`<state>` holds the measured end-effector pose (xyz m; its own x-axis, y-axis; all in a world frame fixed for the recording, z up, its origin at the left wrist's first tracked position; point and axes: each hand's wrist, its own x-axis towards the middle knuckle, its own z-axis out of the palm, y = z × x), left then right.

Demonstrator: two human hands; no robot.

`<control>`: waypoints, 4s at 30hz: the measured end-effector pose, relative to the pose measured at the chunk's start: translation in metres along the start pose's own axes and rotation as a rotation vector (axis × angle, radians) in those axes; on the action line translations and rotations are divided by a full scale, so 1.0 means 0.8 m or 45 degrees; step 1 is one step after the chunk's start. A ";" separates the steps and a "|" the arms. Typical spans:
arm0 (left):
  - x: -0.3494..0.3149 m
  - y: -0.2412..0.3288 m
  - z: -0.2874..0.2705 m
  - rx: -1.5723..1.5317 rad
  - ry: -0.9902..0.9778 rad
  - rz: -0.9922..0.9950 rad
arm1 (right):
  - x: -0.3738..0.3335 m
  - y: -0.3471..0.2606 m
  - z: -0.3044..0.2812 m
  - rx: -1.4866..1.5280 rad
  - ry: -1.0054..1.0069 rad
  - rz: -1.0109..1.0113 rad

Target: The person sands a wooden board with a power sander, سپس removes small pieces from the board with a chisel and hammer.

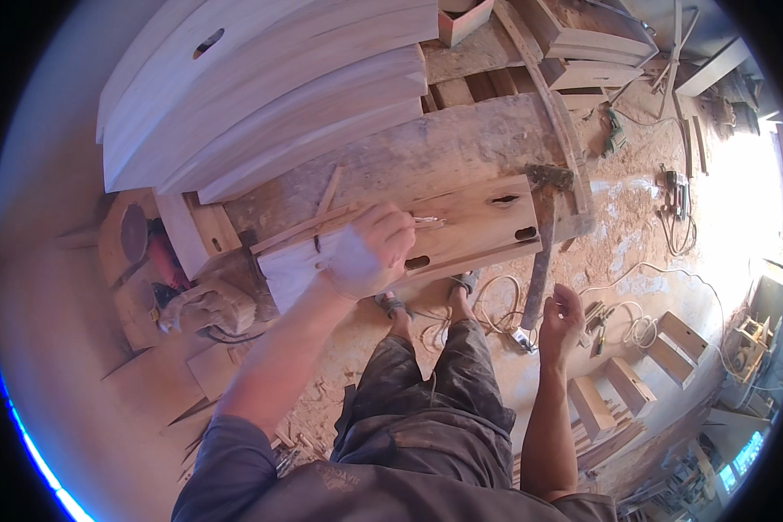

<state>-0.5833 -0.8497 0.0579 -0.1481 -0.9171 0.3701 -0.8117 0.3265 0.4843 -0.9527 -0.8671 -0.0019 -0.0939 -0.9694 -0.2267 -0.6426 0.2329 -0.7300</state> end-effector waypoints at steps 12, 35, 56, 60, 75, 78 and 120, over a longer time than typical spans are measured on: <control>-0.003 -0.002 0.002 0.010 -0.080 0.059 | 0.041 0.010 0.039 0.130 -0.257 0.164; -0.052 -0.006 0.028 -0.078 0.340 -0.623 | -0.103 -0.140 0.040 0.223 -0.289 0.106; -0.052 -0.005 0.018 -0.071 0.369 -0.593 | -0.096 -0.191 0.105 -0.221 -0.413 0.002; -0.074 -0.022 0.000 -0.074 0.349 -0.487 | -0.119 -0.179 0.078 -0.072 -0.035 -0.209; -0.140 -0.053 -0.059 0.439 0.107 -0.869 | -0.163 -0.251 0.113 -0.140 -0.857 -0.083; -0.140 -0.054 -0.057 0.409 0.163 -0.844 | -0.168 -0.263 0.111 -0.049 -0.800 -0.292; -0.153 -0.056 -0.049 0.190 0.364 -0.864 | -0.031 -0.246 0.019 0.249 -0.942 -0.190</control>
<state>-0.5067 -0.7427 0.0222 0.5484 -0.8040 0.2297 -0.7434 -0.3430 0.5741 -0.8121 -0.8881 0.1378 0.5589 -0.7040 -0.4382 -0.4562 0.1803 -0.8714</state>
